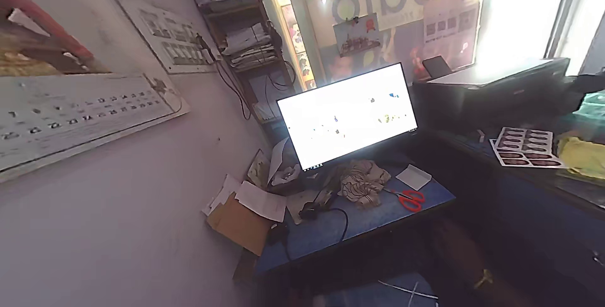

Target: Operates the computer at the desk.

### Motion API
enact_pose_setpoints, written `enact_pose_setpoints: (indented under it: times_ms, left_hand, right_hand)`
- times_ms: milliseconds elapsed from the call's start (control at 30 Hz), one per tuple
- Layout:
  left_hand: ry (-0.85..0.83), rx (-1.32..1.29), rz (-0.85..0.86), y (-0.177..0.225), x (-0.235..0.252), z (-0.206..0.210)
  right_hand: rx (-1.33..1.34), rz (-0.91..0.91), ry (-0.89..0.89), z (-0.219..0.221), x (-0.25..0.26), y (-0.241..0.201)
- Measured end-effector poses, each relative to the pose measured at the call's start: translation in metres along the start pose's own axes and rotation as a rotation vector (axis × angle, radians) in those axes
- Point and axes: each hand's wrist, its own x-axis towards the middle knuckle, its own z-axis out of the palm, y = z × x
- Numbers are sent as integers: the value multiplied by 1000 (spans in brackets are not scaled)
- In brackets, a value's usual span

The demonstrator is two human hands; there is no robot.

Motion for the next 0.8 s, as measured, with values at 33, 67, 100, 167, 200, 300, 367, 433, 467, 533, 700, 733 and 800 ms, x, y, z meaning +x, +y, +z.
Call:
enact_pose_setpoints:
  times_ms: [33, 67, 100, 167, 200, 300, 367, 433, 467, 533, 700, 733, 800]
  left_hand:
    - [-3, 2, -5, 6, -3, -7]
    - [59, 14, 9, 1, 1, 0]
    - [106, 40, 11, -4, 5, 8]
    - [79, 71, -25, -7, 7, 9]
    - [47, 45, -44, -3, 7, 4]
    - [54, -54, -41, -1, 4, 0]
    - [45, -54, -50, 0, 1, -1]
    - [43, -25, -50, 0, -1, -2]
    - [62, -20, -38, -3, -1, 0]
    - [114, -24, 2, -9, 3, 7]
    - [120, -22, -16, -4, 1, 2]
    - [119, -12, -22, -4, 2, 2]
    - [126, 1, -15, -6, 4, 5]
  right_hand:
    - [2, 4, -3, 0, 0, -1]
    - [-5, -2, -6, 2, 2, 0]
    - [-4, 1, -27, 2, 3, 0]
    - [23, 19, -88, -7, 0, -5]
    - [24, 12, -107, -10, -1, -8]
    - [9, -15, -30, 1, -1, -2]
    - [-6, -48, 15, 7, 0, 2]
    - [-4, -76, 27, 9, -1, 2]
    - [-10, -82, 34, 10, -2, 3]
    - [-21, -74, 25, 13, -2, 6]
    - [-36, -111, 98, 18, -1, 9]
    - [-36, -119, 110, 19, -2, 9]
    - [-36, -121, 107, 19, -2, 10]
